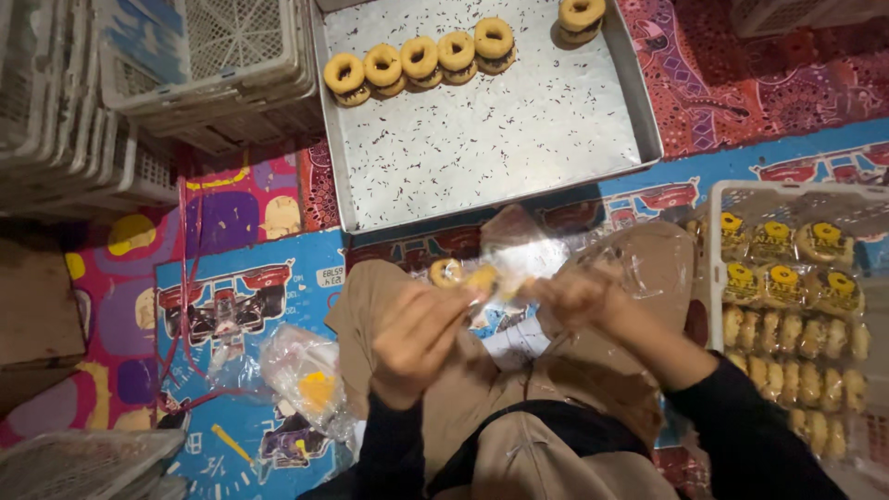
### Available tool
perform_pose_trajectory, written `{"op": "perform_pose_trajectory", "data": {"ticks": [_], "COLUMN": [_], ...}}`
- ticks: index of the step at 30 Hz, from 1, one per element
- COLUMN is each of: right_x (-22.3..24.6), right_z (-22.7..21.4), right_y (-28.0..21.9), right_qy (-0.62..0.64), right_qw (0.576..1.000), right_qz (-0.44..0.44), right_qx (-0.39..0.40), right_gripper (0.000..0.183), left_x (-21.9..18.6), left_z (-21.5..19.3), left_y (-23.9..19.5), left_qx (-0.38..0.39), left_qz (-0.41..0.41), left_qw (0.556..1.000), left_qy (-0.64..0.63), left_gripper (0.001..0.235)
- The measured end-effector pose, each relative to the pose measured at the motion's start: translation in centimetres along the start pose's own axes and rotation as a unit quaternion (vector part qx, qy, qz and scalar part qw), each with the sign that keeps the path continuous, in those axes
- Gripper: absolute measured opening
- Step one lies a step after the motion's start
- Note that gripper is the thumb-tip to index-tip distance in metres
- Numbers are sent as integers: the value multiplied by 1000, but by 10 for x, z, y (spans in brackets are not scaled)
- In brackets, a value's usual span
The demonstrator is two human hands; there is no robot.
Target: The person sits on the floor and individually wraps donuts in clear plastic bags. They pick donuts from a metal tray, place them into bags, and then place the packaged donuts into a white plastic crate.
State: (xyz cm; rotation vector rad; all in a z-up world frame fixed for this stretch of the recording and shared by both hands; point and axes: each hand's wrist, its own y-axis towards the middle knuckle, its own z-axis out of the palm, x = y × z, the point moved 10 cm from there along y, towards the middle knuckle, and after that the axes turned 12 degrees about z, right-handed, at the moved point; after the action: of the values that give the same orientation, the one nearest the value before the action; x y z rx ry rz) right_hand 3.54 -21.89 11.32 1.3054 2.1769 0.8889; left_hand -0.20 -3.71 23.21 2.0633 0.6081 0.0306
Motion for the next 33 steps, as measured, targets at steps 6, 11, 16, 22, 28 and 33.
{"op": "perform_pose_trajectory", "data": {"ticks": [6,11,16,22,28,33], "right_x": [-47,28,89,120,-27,-21], "right_z": [137,171,236,293,317,371], "right_y": [-85,-29,-99,-266,-192,-199], "right_qy": [130,623,700,564,108,-46], "right_qw": [832,662,492,323,900,864], "right_qz": [135,280,486,650,292,154], "right_qx": [523,308,175,395,304,476], "right_gripper": [62,47,25,28,17,15], "left_x": [74,146,148,131,197,211], "left_z": [10,75,59,79,144,220], "left_y": [-53,-142,-255,-383,-351,-304], "left_qx": [-125,-165,-181,-101,-126,212], "left_qz": [-263,-479,-489,-623,-526,-442], "left_qw": [949,847,853,775,841,838], "left_qy": [-125,-161,-9,20,10,241], "left_gripper": [10,16,19,19,13,27]}}
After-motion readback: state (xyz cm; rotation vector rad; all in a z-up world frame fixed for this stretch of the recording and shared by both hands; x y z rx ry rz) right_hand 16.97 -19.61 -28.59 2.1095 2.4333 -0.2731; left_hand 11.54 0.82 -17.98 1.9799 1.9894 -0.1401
